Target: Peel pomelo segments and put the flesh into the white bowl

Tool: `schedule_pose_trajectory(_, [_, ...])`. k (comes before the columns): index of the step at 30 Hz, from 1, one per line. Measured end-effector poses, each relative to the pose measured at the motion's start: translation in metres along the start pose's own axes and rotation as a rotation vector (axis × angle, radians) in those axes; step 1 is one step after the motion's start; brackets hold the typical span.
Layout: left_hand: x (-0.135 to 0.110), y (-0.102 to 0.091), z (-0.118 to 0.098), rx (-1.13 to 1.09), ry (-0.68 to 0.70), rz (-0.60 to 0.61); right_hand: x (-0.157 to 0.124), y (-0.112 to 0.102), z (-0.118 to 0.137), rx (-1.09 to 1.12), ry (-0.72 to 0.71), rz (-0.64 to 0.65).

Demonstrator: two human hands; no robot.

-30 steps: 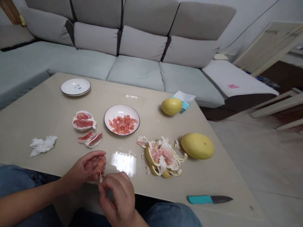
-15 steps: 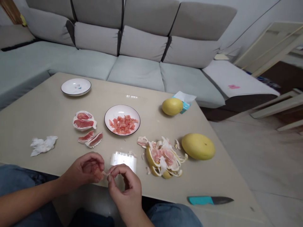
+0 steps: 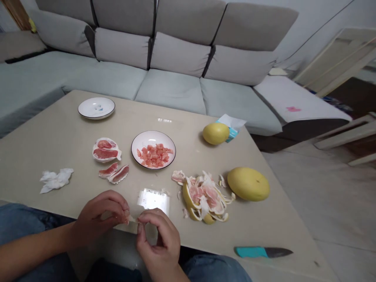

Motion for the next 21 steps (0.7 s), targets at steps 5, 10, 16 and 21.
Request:
schedule_pose_trajectory(5, [-0.001,-0.004,0.0,-0.003,-0.013,-0.036,-0.002,-0.007,-0.003,0.001,0.007,-0.062])
schedule_pose_trajectory(10, [0.0,-0.006,0.004,-0.028,-0.014,-0.071,-0.001,-0.015,-0.01,-0.022,0.032,-0.117])
schedule_pose_trajectory(16, [-0.002,-0.006,0.021,-0.203,-0.159,-0.126,0.006,-0.026,-0.017,-0.032,0.096,-0.19])
schedule_pose_trajectory(21, [-0.005,0.007,0.046,-0.563,-0.374,-0.164,0.011,-0.03,-0.029,-0.042,0.217,-0.182])
Point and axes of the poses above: each hand's wrist, its own x-axis towards the middle knuckle, its own y-axis out of the palm, z = x × y, the point moved 9 cm from there along x, towards the middle knuckle, and after that the axes turned 2 degrees about y, right-handed, at the moved point
